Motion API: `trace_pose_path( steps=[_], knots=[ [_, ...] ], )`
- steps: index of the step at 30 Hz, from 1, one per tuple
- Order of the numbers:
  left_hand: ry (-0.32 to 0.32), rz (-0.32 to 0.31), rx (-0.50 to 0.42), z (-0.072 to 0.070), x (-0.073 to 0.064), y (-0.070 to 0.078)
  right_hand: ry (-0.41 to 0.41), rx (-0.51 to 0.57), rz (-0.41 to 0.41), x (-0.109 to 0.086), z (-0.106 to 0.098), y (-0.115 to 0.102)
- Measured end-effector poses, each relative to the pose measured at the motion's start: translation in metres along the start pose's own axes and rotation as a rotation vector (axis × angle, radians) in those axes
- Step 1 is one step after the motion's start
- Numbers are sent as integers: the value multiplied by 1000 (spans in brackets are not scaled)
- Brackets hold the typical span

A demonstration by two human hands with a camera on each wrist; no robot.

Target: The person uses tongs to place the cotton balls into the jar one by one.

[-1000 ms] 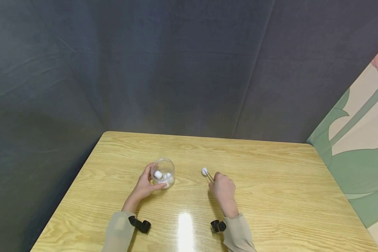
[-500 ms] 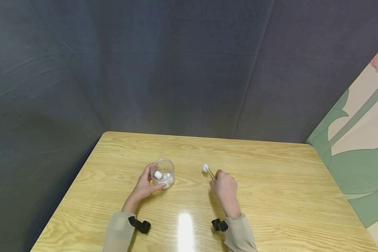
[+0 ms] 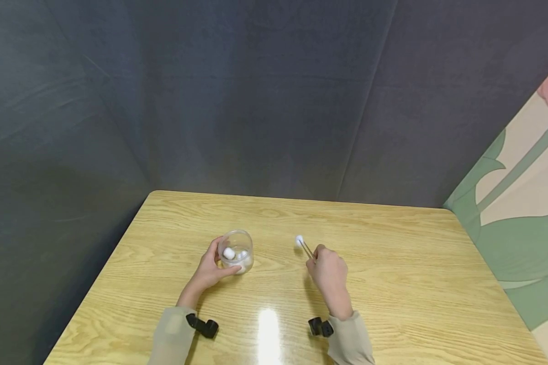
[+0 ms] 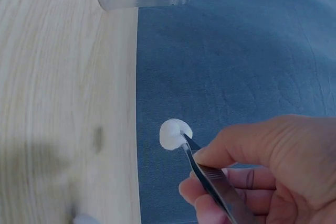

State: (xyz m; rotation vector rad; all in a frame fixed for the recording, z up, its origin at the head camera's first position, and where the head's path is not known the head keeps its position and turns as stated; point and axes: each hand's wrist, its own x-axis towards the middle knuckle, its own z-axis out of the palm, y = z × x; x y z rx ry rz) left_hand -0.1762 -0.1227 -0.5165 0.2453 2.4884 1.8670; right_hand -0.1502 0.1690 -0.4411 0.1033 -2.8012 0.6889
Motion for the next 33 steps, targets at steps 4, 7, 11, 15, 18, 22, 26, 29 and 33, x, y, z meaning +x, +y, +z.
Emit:
trace_pose_path(
  steps=[4, 7, 11, 15, 18, 22, 26, 29, 33],
  knots=[
    [-2, 0, -3, 0, 0, -1, 5, 1, 2, 0, -2, -1],
    [-4, -3, -3, 0, 0, -1, 8, -1, 3, 0, -3, -2],
    [-7, -3, -7, -1, -3, 10, 18, 0, -7, 0, -6, -4],
    [-15, -5, -18, -4, -8, 31, 21, 11, -12, 0, -9, -7],
    [-22, -1, -20, -5, -10, 38, 24, 19, -10, 0, -10, -8],
    [-28, 0, -22, -5, -11, 39, 37, 24, -18, 0, -12, -10],
    [-30, -6, -21, -5, -11, 39, 41, 25, -25, -1, -14, -12],
    [-30, -6, -19, -5, -11, 39, 41, 25, -31, -1, -16, -14],
    [-29, -12, -16, -5, -11, 39, 53, 25, -43, -1, -17, -18]
  ],
)
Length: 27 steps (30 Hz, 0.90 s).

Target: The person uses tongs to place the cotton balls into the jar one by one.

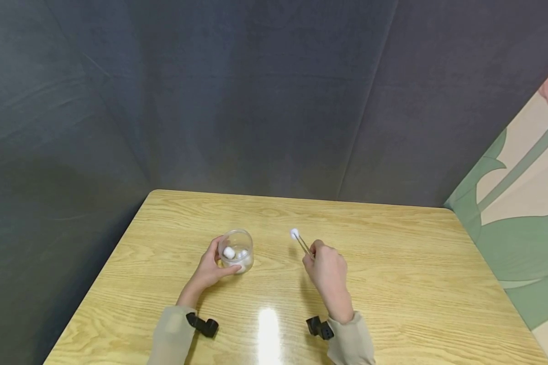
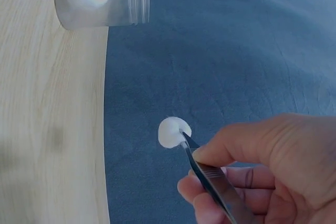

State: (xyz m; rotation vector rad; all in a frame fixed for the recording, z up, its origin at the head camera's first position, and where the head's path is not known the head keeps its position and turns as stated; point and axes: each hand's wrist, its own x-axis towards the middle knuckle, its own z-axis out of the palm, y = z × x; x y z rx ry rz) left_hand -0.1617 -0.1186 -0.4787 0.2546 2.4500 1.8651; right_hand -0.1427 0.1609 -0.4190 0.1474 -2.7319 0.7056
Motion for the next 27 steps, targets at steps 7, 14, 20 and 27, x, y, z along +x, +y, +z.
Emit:
trace_pose_path(
  steps=[7, 14, 20, 27],
  knots=[
    [1, -1, -3, 0, 1, -1, -10, 13, -3, 0, -1, -6],
    [4, -8, 3, 1, 1, -2, -22, 12, -3, 0, 1, -13],
    [19, 5, 11, 3, 7, -21, -25, -1, -8, 1, 4, -17],
    [33, -1, 20, 5, 12, -39, -11, 8, -30, 2, 5, -21]
  ],
)
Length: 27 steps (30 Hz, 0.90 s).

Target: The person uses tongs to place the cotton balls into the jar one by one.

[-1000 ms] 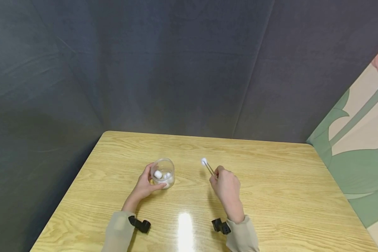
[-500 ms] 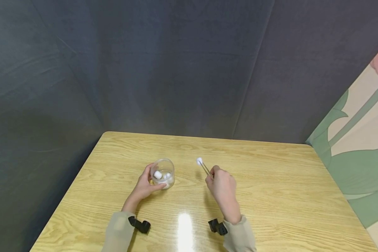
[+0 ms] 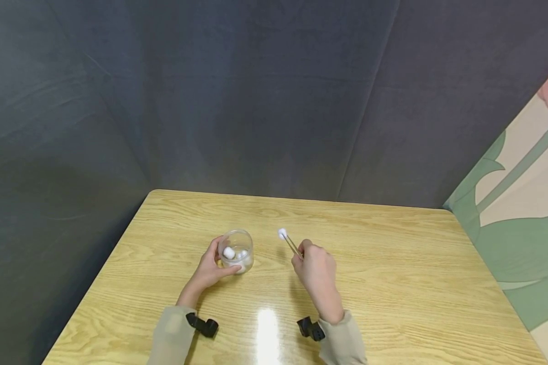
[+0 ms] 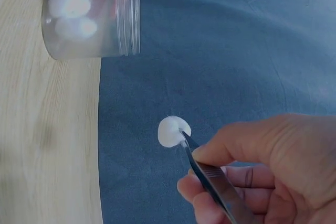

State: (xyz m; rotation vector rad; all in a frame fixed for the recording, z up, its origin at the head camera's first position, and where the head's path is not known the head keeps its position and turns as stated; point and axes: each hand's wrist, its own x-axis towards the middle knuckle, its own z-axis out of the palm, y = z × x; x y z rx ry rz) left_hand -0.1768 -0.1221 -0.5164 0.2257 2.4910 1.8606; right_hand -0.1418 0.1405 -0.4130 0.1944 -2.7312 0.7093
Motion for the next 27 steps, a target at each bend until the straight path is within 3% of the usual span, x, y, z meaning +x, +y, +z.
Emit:
trace_pose_path(
  steps=[9, 15, 17, 22, 27],
  knots=[
    [-4, -1, -4, 0, -1, 3, -23, 26, -18, 0, 1, -6],
    [-28, 10, -5, -5, -10, 35, -43, 39, -12, 2, 3, -10],
    [-26, 0, -2, -4, -9, 30, -40, 38, -20, 2, 3, -11],
    [-3, 10, -6, 0, 1, 0, -43, 46, -35, 3, 2, -12],
    [-3, 15, -2, -1, 1, 0, -49, 51, -34, 4, 1, -14]
  ],
)
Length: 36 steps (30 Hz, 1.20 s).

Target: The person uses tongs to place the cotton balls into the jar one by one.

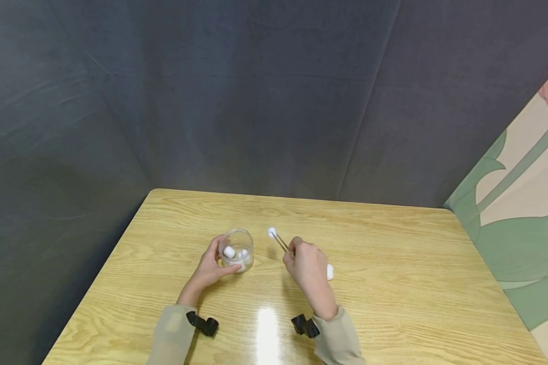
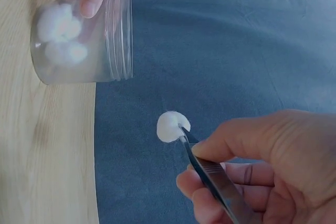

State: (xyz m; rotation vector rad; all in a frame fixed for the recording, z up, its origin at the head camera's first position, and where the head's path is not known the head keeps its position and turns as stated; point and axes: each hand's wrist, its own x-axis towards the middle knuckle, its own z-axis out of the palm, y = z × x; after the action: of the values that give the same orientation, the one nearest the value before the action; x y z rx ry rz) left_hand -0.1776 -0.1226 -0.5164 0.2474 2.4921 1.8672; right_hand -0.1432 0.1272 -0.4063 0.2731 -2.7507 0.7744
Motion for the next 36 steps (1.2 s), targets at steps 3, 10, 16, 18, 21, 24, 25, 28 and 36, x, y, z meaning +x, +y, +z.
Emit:
trace_pose_path(
  steps=[3, 10, 16, 18, 21, 24, 25, 28, 36],
  knots=[
    [1, 4, 4, 0, 0, 1, 4, -4, -7, 1, 0, -1],
    [2, 11, 2, 0, 0, 1, 18, -9, -49, 1, 5, -4],
    [1, 6, -1, 1, 0, 0, 16, 9, -66, -1, 8, -8],
    [1, 5, -1, 1, 0, 0, 24, 9, -75, 0, 8, -10],
    [1, 3, 2, 1, 0, 0, 25, 13, -83, 0, 9, -13],
    [2, 2, 1, 1, 0, 0, 17, 9, -82, 1, 10, -15],
    [2, 2, 1, 1, 0, 0, 13, 12, -81, 0, 10, -16],
    [2, 1, 3, 1, 0, 0, 6, 6, -86, 0, 12, -19],
    [3, 2, 16, 1, -1, 1, -2, -5, -136, -1, 21, -27]
  ],
)
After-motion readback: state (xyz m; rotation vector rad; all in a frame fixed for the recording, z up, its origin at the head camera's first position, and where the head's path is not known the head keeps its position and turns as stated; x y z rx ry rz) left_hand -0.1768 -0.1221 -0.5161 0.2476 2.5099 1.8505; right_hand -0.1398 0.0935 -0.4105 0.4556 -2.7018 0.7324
